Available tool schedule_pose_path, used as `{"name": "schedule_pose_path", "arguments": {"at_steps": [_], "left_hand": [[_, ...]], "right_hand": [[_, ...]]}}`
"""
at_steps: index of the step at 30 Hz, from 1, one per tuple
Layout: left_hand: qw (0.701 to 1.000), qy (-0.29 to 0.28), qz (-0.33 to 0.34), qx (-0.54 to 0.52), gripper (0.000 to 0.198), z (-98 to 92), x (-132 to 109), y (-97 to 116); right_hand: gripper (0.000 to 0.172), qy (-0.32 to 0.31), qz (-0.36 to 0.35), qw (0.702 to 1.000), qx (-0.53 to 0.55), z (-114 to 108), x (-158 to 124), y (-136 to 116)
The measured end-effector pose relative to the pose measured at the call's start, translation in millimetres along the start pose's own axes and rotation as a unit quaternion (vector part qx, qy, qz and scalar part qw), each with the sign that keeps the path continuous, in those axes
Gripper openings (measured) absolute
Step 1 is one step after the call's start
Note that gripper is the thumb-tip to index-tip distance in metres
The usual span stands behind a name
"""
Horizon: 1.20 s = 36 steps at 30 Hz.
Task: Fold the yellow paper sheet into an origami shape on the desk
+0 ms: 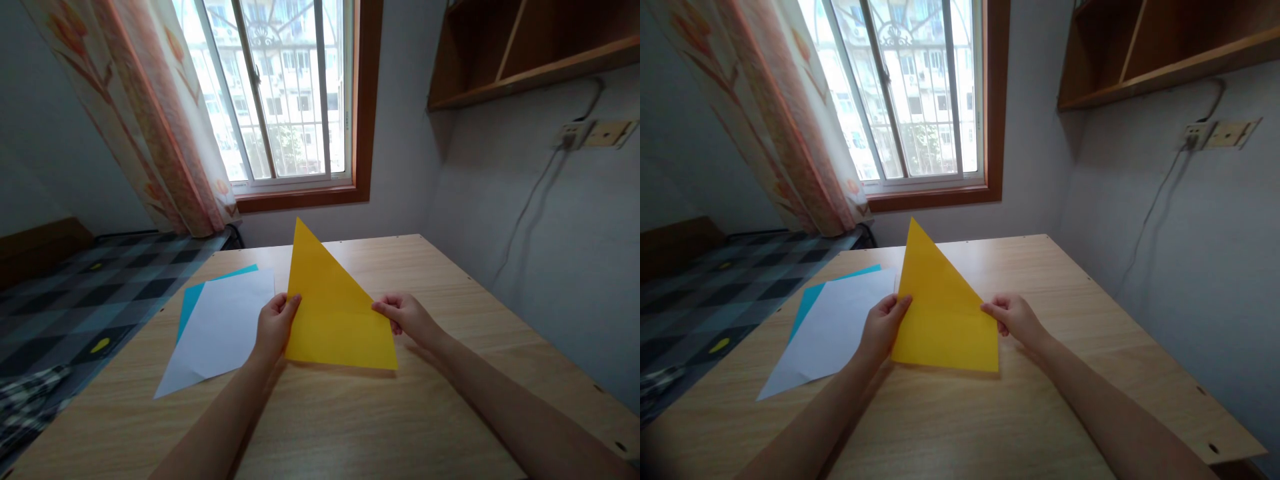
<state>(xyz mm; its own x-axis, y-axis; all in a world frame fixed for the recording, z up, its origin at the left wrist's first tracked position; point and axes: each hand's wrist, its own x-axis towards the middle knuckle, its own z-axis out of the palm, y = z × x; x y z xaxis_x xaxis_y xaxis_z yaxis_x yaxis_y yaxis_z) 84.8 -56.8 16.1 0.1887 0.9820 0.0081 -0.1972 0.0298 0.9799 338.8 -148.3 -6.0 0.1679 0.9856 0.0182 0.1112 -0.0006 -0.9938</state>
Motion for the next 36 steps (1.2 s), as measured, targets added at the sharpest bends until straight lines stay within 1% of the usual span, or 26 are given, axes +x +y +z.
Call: {"name": "schedule_pose_path", "arguments": {"at_steps": [3,5,6,8,10,12,14,16,18,20,23,26,31,36], "left_hand": [[1.000,0.009,-0.002,0.000,0.040,-0.1,-0.7,0.9],[1.000,0.011,-0.007,-0.008,0.039,-0.4,-0.9,1.4],[1.000,0.009,-0.011,-0.012,0.039,-0.4,-0.9,1.4],[1.000,0.004,-0.019,-0.016,0.039,0.0,-1.4,0.5],[1.000,-0.003,-0.025,-0.011,0.038,1.0,-2.4,-1.6],[0.999,-0.016,-0.028,-0.006,0.037,2.6,-4.4,-4.8],[0.999,-0.034,-0.032,-0.004,0.035,4.7,-7.1,-8.1],[0.998,-0.051,-0.037,-0.004,0.035,7.2,-10.3,-10.1],[0.997,-0.062,-0.043,-0.004,0.035,9.7,-13.1,-10.1],[0.997,-0.064,-0.046,-0.005,0.035,11.8,-15.0,-8.2],[0.997,-0.059,-0.043,0.001,0.036,13.2,-16.2,-4.5],[0.997,-0.060,-0.043,0.011,0.036,12.0,-16.1,-3.1],[0.996,-0.072,-0.048,0.019,0.036,7.7,-14.6,-4.0],[0.992,-0.095,-0.069,0.034,0.036,9.7,-18.5,-3.6]], "right_hand": [[0.048,-0.019,-0.029,0.999,-0.015,-3.6,0.0,1.4],[0.050,-0.015,-0.054,0.998,-0.001,-4.0,1.0,3.8],[0.050,-0.009,-0.056,0.998,0.014,-3.6,1.6,5.2],[0.049,-0.006,-0.042,0.998,0.049,-1.9,2.3,7.2],[0.048,-0.029,-0.025,0.997,0.072,0.8,1.6,7.5],[0.045,-0.060,-0.022,0.994,0.091,4.0,-0.5,6.5],[0.041,-0.078,-0.016,0.991,0.111,7.2,-2.9,6.1],[0.037,-0.069,-0.002,0.990,0.121,9.7,-4.4,7.3],[0.034,-0.044,0.008,0.993,0.110,11.4,-4.8,8.9],[0.033,-0.020,0.008,0.995,0.099,12.2,-4.8,9.0],[0.034,-0.006,-0.001,0.994,0.105,11.5,-5.5,4.5],[0.034,-0.012,-0.005,0.995,0.102,8.9,-6.8,-0.9],[0.037,-0.056,0.015,0.993,0.105,6.7,-7.7,1.0],[0.037,-0.043,-0.005,0.995,0.085,9.9,-8.5,1.1]]}}
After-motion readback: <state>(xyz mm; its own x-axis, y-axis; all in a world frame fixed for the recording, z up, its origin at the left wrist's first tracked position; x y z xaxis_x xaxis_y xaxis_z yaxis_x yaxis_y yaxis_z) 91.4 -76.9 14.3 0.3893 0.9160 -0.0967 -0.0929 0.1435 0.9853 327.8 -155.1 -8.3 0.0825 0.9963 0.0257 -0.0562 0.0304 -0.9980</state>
